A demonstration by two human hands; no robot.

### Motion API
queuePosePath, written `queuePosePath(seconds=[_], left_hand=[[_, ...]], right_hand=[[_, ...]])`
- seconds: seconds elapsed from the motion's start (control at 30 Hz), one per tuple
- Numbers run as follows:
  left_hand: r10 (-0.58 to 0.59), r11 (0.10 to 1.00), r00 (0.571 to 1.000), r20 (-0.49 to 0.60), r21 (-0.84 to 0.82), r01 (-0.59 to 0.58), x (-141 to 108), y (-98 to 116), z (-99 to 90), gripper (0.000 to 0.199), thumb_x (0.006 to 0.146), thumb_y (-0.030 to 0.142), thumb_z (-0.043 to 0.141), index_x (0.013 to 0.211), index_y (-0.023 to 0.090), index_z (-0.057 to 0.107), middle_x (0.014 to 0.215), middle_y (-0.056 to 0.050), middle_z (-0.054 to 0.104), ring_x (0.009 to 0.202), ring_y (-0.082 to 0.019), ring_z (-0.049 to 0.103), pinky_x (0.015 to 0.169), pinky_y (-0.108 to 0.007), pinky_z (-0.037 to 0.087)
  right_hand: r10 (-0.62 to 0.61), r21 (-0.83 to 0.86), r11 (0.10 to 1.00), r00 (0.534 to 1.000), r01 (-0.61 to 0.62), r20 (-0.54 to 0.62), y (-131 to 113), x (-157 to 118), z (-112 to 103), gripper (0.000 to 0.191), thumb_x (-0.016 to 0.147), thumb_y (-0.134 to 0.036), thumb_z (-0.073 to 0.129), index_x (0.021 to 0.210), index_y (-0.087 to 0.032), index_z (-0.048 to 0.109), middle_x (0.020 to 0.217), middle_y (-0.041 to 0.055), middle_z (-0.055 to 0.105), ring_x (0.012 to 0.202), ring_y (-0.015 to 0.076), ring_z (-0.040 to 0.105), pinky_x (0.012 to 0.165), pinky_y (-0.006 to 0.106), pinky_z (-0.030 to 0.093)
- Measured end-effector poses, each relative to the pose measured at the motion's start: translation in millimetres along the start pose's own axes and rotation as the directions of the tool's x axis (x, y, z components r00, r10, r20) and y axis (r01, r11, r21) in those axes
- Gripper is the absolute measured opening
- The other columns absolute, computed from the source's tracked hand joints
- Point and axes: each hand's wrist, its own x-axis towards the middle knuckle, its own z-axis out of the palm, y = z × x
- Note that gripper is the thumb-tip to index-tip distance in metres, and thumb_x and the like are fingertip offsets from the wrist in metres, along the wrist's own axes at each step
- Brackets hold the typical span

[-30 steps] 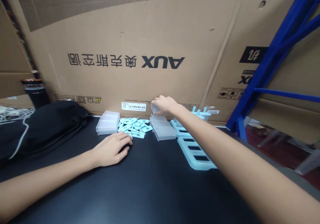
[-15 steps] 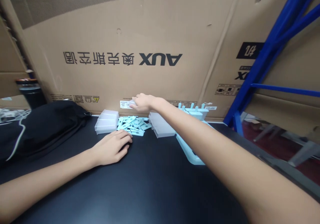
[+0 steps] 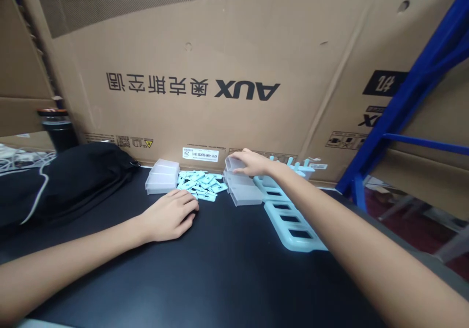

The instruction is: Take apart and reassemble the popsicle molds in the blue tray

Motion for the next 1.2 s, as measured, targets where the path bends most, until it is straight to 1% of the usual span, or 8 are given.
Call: queuePosePath(seconds=[0.4, 0.53, 0.6, 0.7, 0.8, 0.97, 1.1, 1.2], left_hand=[[0.009, 1.000, 1.000, -0.008, 0.007, -0.009, 0.4, -0.6, 0.8, 0.019, 0.093, 0.027, 0.042, 0.095, 0.018, 0.058, 0.095, -0.006, 0.062, 0.095, -0.022, 0.056, 0.090, -0.037, 0.040], [0.007, 1.000, 1.000, -0.005, 0.015, -0.007, 0.2, -0.6, 1.3, 0.019, 0.093, 0.028, 0.042, 0.094, 0.018, 0.058, 0.095, -0.006, 0.062, 0.094, -0.022, 0.056, 0.089, -0.037, 0.040], [0.006, 1.000, 1.000, -0.002, 0.020, -0.006, 0.0, -0.3, 1.3, 0.019, 0.093, 0.028, 0.041, 0.094, 0.018, 0.058, 0.095, -0.006, 0.062, 0.094, -0.022, 0.056, 0.088, -0.037, 0.040], [0.006, 1.000, 1.000, -0.004, 0.022, -0.006, 0.0, -0.1, 1.3, 0.019, 0.093, 0.028, 0.042, 0.094, 0.018, 0.058, 0.095, -0.006, 0.062, 0.094, -0.022, 0.057, 0.088, -0.036, 0.040], [0.011, 1.000, 1.000, -0.005, 0.025, -0.011, 0.2, -0.4, 1.2, 0.019, 0.093, 0.027, 0.042, 0.095, 0.018, 0.058, 0.095, -0.006, 0.062, 0.093, -0.021, 0.057, 0.088, -0.036, 0.040], [0.014, 1.000, 1.000, -0.002, 0.028, -0.014, 0.1, -0.6, 0.2, 0.019, 0.093, 0.028, 0.042, 0.095, 0.018, 0.058, 0.093, -0.006, 0.062, 0.093, -0.021, 0.057, 0.088, -0.036, 0.040], [0.034, 0.999, 0.999, 0.011, 0.039, -0.034, 0.1, -0.7, -0.8, 0.019, 0.093, 0.027, 0.041, 0.096, 0.018, 0.058, 0.094, -0.006, 0.062, 0.092, -0.022, 0.057, 0.090, -0.037, 0.039], [0.036, 0.998, 0.999, 0.015, 0.044, -0.037, 0.2, -0.8, -1.2, 0.020, 0.093, 0.028, 0.041, 0.095, 0.018, 0.059, 0.094, -0.006, 0.063, 0.092, -0.022, 0.058, 0.090, -0.037, 0.039]], right_hand=[[0.029, 0.072, 0.997, 0.999, -0.027, -0.016, 4.9, 1.7, 17.9, 0.056, 0.082, -0.042, 0.053, 0.129, -0.013, 0.056, 0.120, 0.0174, 0.053, 0.110, 0.0272, 0.054, 0.097, 0.042, 0.044], [-0.012, 0.104, 0.994, 0.985, 0.030, -0.171, -2.3, -5.6, 7.1, 0.049, 0.083, -0.037, 0.051, 0.125, -0.014, 0.059, 0.113, 0.0146, 0.060, 0.104, 0.0249, 0.059, 0.094, 0.041, 0.048], [0.000, 0.106, 0.993, 0.929, 0.042, -0.371, -9.2, -20.4, -3.2, 0.038, 0.087, -0.030, 0.043, 0.116, -0.017, 0.064, 0.108, 0.0105, 0.065, 0.099, 0.0220, 0.062, 0.091, 0.039, 0.049], [0.092, 0.114, 0.993, 0.732, -0.019, -0.675, -17.1, -57.5, -13.9, 0.034, 0.089, -0.022, 0.038, 0.106, -0.021, 0.067, 0.092, 0.0054, 0.069, 0.084, 0.0182, 0.065, 0.081, 0.036, 0.053], [0.187, 0.177, 0.981, 0.594, -0.075, -0.783, -13.6, -98.6, -10.8, 0.035, 0.092, -0.026, 0.040, 0.118, -0.021, 0.062, 0.091, 0.0056, 0.071, 0.074, 0.0172, 0.066, 0.071, 0.034, 0.055], [0.410, 0.355, 0.910, 0.599, -0.216, -0.688, 12.7, -133.7, 9.4, 0.035, 0.094, -0.037, 0.039, 0.115, -0.020, 0.060, 0.092, 0.0090, 0.073, 0.072, 0.0188, 0.067, 0.064, 0.033, 0.055], [0.481, 0.278, 0.872, 0.603, -0.402, -0.637, 34.3, -141.7, 24.1, 0.031, 0.088, -0.034, 0.041, 0.102, -0.023, 0.066, 0.083, 0.0052, 0.072, 0.071, 0.0208, 0.067, 0.067, 0.033, 0.053], [0.525, 0.271, 0.834, 0.536, -0.481, -0.661, 43.6, -149.7, 33.1, 0.029, 0.080, -0.033, 0.046, 0.094, -0.024, 0.069, 0.074, 0.0047, 0.070, 0.070, 0.0238, 0.067, 0.069, 0.036, 0.052]])
